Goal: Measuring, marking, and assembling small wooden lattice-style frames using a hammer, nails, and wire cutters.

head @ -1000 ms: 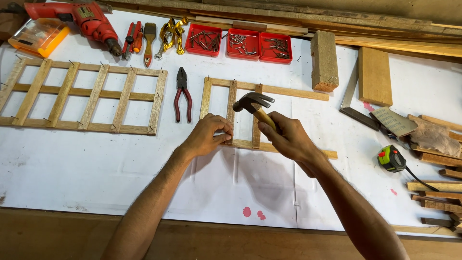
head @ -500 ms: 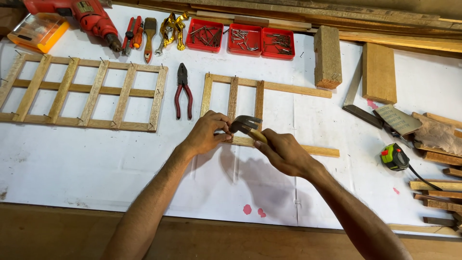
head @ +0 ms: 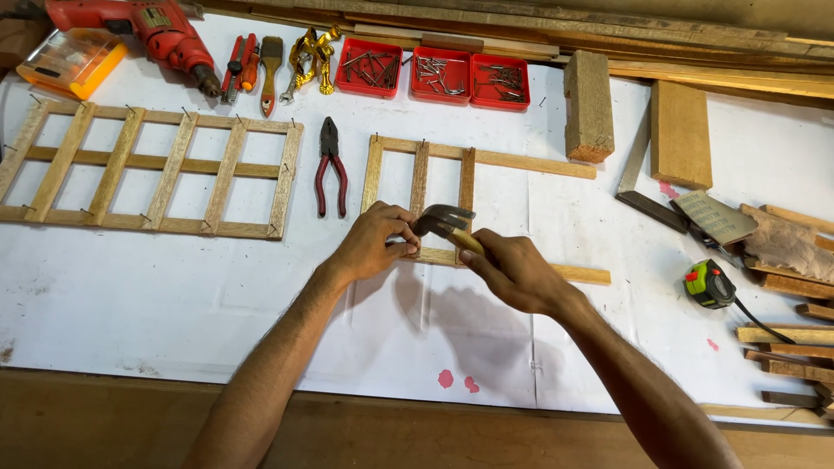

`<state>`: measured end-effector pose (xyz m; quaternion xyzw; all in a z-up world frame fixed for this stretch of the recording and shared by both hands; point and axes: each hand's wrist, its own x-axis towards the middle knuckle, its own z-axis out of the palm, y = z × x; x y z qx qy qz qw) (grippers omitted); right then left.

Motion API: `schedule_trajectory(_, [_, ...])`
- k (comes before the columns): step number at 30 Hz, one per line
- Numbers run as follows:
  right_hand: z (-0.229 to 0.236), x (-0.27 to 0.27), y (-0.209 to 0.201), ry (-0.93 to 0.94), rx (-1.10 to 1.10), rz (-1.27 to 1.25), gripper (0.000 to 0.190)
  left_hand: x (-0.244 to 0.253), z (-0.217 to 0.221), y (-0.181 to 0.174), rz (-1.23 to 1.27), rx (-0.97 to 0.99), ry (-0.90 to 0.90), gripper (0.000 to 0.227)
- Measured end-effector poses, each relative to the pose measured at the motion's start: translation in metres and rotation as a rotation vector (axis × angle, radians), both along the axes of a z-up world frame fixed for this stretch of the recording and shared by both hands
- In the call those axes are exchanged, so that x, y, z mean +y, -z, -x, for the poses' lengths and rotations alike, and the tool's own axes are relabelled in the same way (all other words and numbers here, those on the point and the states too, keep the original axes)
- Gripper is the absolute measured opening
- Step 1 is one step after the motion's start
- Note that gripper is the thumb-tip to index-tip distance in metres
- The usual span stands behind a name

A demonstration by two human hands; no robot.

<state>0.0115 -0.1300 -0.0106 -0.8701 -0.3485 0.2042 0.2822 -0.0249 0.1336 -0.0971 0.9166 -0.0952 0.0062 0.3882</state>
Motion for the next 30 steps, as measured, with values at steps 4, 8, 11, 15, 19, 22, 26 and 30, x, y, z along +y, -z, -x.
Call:
schedule_trajectory(4, [0.004, 0.001, -0.028, 0.046, -0.004, -0.054, 0.037, 0.0, 0.0, -0.001, 0.009, -0.007, 0.011, 0.013])
schedule_trajectory(8, [0.005, 0.002, -0.008, 0.085, 0.028, -0.072, 0.037, 0.0, 0.001, -0.002, 0.016, 0.001, 0.005, 0.012])
schedule_trajectory(11, [0.003, 0.001, 0.012, 0.027, 0.044, -0.024, 0.038, 0.0, 0.0, 0.002, 0.014, -0.009, 0.006, 0.013])
schedule_trajectory(15, [0.001, -0.007, 0.016, 0.084, 0.089, 0.045, 0.039, -0.002, 0.0, -0.005, 0.011, -0.011, 0.017, 0.013])
schedule_trajectory(19, [-0.003, -0.026, 0.015, 0.128, 0.084, 0.055, 0.039, -0.004, 0.001, -0.021, -0.028, 0.016, 0.052, 0.013])
schedule_trajectory(22, [-0.002, -0.047, 0.013, 0.164, 0.037, 0.011, 0.04, -0.019, -0.006, -0.042, -0.214, 0.077, 0.085, 0.026])
schedule_trajectory(26, [0.008, -0.088, -0.004, 0.317, -0.008, 0.054, 0.037, -0.065, -0.033, -0.069, -0.345, -0.053, 0.156, 0.051])
schedule_trajectory(30, [0.023, -0.145, -0.015, 0.468, -0.102, -0.023, 0.037, -0.137, -0.061, -0.096, -0.163, -0.182, 0.303, 0.062])
